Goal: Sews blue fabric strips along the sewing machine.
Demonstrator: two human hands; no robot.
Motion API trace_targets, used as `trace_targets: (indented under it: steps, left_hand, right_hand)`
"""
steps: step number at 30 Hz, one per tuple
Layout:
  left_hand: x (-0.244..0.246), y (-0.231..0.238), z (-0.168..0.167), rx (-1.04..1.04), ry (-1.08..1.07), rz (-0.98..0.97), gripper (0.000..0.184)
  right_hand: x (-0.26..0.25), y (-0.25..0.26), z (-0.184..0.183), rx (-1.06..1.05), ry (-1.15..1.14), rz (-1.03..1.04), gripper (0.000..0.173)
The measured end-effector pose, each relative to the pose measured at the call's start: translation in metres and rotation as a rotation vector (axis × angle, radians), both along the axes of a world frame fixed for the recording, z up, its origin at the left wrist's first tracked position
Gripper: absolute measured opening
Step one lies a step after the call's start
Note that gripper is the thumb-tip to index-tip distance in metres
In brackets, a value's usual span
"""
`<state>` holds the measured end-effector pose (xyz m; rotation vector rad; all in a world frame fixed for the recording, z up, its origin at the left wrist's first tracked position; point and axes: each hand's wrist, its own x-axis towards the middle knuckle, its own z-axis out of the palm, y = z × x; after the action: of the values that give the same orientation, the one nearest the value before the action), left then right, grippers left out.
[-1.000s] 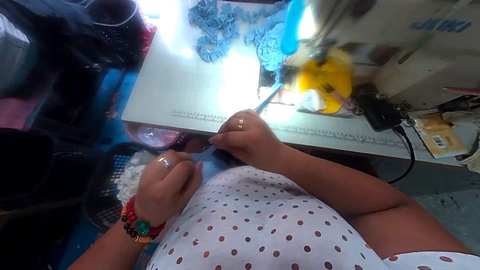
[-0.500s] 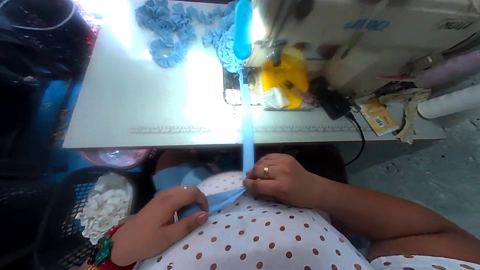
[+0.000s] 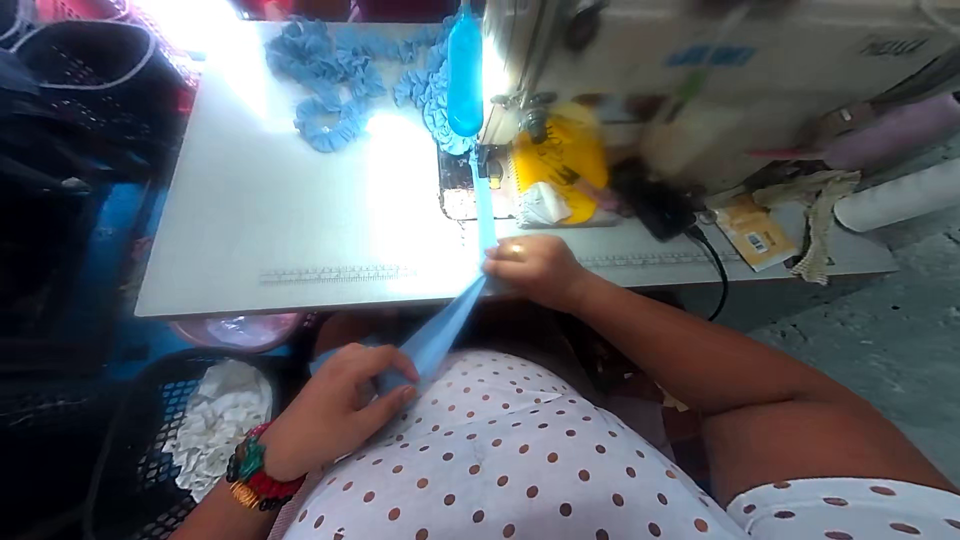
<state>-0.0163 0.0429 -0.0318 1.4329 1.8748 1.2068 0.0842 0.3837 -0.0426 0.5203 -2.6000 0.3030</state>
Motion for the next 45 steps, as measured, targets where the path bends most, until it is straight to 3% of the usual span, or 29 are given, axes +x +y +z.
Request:
trace_targets:
  steps: [7,9,11,14,16,20,24,31,41,45]
  left_hand:
    - [0.001,-0.006,0.013,0.022,-0.051,0.036,0.024]
    - [0.008,-0.011,0.02,-0.082,0.115,0.145,0.037]
    - [0.015,-0.012,0.023,-0.209,0.438,0.262,0.049]
    - [0.014,-0.017,0.017,-0.271,0.765,0.361,0.028]
    - [0.013,-0.024,0.018,-0.232,0.854,0.399,0.02]
    - [0.014,-0.041,0.034,-0.095,0.86,0.407,0.023]
    - [0.021,-0.051,0.043,0.041,0.824,0.434,0.021]
    - [0.024,-0.049,0.039,0.173,0.864,0.433,0.021]
    - [0.025,-0.052,0.042,0.317,0.813,0.447,0.02]
    - [0.028,-0.051,0.048,0.366,0.846,0.314,0.014]
  right_hand:
    - [-0.044,0.028,-0.006,0.007,-0.007,-0.146,0.022]
    - [-0.052,0.031,-0.006,-0.003,-0.051,-0.231,0.024]
    - [-0.057,0.03,-0.005,0.012,-0.063,-0.285,0.023]
    - [-0.059,0.028,-0.001,0.053,-0.095,-0.296,0.022]
    - [-0.058,0.024,0.002,0.048,-0.124,-0.302,0.022]
    - [-0.05,-0.006,0.012,-0.097,-0.132,-0.25,0.023]
    - [-0.033,-0.071,0.031,-0.287,-0.131,0.001,0.027]
    - [-0.041,-0.124,0.054,-0.301,-0.094,0.319,0.013]
    - [-0.035,-0.124,0.061,-0.373,0.041,0.254,0.012]
    - [-0.023,-0.121,0.073,-0.263,0.083,0.223,0.015]
